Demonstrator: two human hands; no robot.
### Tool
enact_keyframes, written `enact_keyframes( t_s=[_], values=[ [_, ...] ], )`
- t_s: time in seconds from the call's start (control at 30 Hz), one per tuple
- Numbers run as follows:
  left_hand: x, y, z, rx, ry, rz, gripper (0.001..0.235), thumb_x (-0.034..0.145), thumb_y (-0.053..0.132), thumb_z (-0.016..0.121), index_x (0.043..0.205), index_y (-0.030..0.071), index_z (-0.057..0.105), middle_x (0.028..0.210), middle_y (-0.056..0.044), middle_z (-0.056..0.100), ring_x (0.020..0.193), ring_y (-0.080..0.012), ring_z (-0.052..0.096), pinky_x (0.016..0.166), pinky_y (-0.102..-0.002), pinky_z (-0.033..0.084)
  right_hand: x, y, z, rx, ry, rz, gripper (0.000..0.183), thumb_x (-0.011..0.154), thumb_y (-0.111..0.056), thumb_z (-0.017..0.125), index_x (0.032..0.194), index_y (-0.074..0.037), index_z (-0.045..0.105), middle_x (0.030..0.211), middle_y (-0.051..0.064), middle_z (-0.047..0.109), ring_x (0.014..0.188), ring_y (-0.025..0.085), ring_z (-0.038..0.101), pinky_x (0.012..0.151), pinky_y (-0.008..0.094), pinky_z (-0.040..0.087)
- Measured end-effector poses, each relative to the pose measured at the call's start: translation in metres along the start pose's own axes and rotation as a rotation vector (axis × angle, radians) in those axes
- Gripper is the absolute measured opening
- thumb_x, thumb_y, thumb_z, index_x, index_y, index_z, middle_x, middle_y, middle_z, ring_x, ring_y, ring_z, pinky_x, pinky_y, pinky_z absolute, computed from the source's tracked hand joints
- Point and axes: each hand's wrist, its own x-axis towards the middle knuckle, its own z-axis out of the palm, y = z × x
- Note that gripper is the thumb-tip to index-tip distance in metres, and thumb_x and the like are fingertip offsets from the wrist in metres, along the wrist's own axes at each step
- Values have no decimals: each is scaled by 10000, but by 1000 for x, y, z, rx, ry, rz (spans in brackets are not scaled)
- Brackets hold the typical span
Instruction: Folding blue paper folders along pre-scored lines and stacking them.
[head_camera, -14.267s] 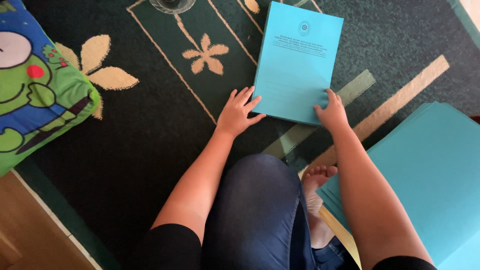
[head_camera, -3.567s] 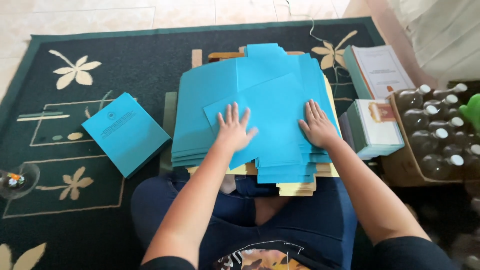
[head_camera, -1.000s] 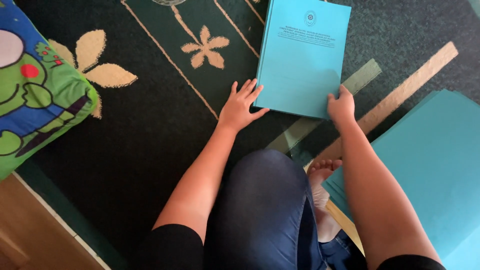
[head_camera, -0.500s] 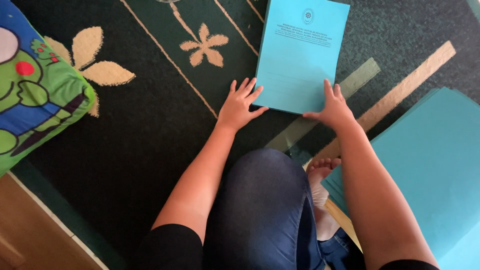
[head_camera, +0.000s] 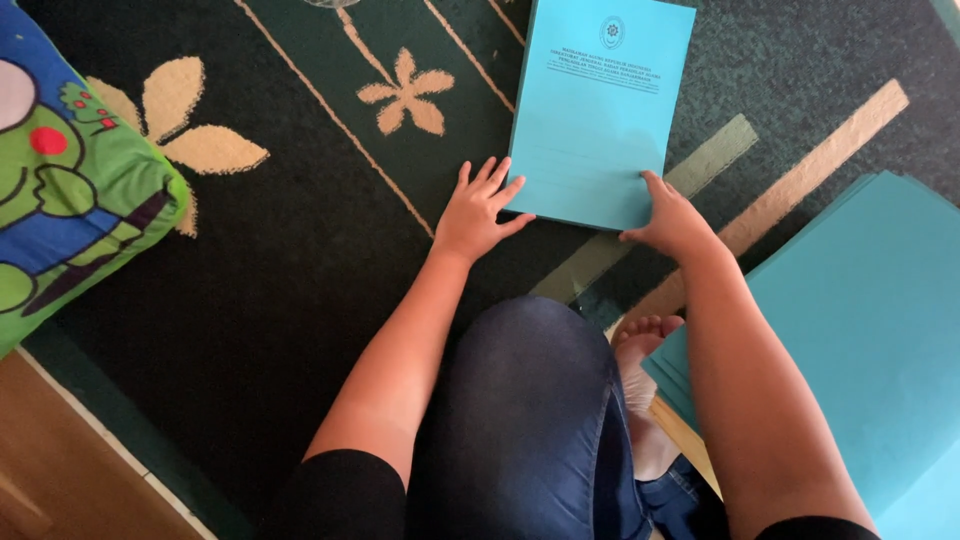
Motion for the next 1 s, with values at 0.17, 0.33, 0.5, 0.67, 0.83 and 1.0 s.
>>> enact_keyframes(
  t_s=[0.17, 0.33, 0.5, 0.67, 0.83, 1.0],
  values=[
    [1, 0, -2, 9, -10, 7, 523, 912, 549, 749, 1307, 208, 731, 1452, -128, 612, 1346, -336, 578, 1171, -624, 325, 3, 11, 7, -45, 20, -3, 1109, 753, -191, 916, 1646, -174, 259, 1476, 366, 480, 1354, 562, 489, 1102, 648, 439],
    [0, -2, 1, 7, -26, 7, 512, 918, 546, 747, 1300, 207, 735, 1446, -132, 617, 1357, -323, 572, 1183, -610, 314, 6, 13, 10, -91, 36, 9, 1123, 728, -234, 929, 1625, -191, 256, 1416, 374, 541, 1331, 553, 529, 1099, 646, 446],
    [0, -5, 3, 1, -36, 23, 515, 918, 546, 747, 1301, 202, 736, 1422, -156, 632, 1358, -338, 570, 1180, -615, 304, 5, 11, 10, -249, 22, 1, 885, 798, -348, 873, 1481, -55, 391, 1191, 365, 685, 1103, 524, 691, 927, 628, 567],
    [-2, -7, 7, 11, -26, 35, 522, 931, 555, 729, 1309, 194, 733, 1378, -167, 662, 1356, -333, 572, 1191, -609, 277, 30, 33, 42, -379, 44, 22, 902, 839, -300, 856, 1533, -70, 327, 1061, 291, 734, 953, 450, 754, 794, 590, 614],
    [0, -6, 2, -2, -32, 49, 526, 942, 559, 719, 1310, 183, 733, 1343, -178, 682, 1348, -337, 578, 1194, -606, 266, 19, 22, 31, -386, 16, -14, 859, 885, -261, 819, 1533, 18, 329, 1037, 314, 729, 929, 448, 760, 776, 567, 622],
    [-1, -8, 8, 15, -12, 66, 532, 941, 578, 706, 1304, 190, 734, 1340, -173, 685, 1354, -328, 575, 1194, -607, 264, 20, 27, 32, -366, 36, -51, 825, 856, -238, 848, 1482, 28, 381, 1013, 314, 720, 920, 468, 754, 764, 568, 622]
  ],
)
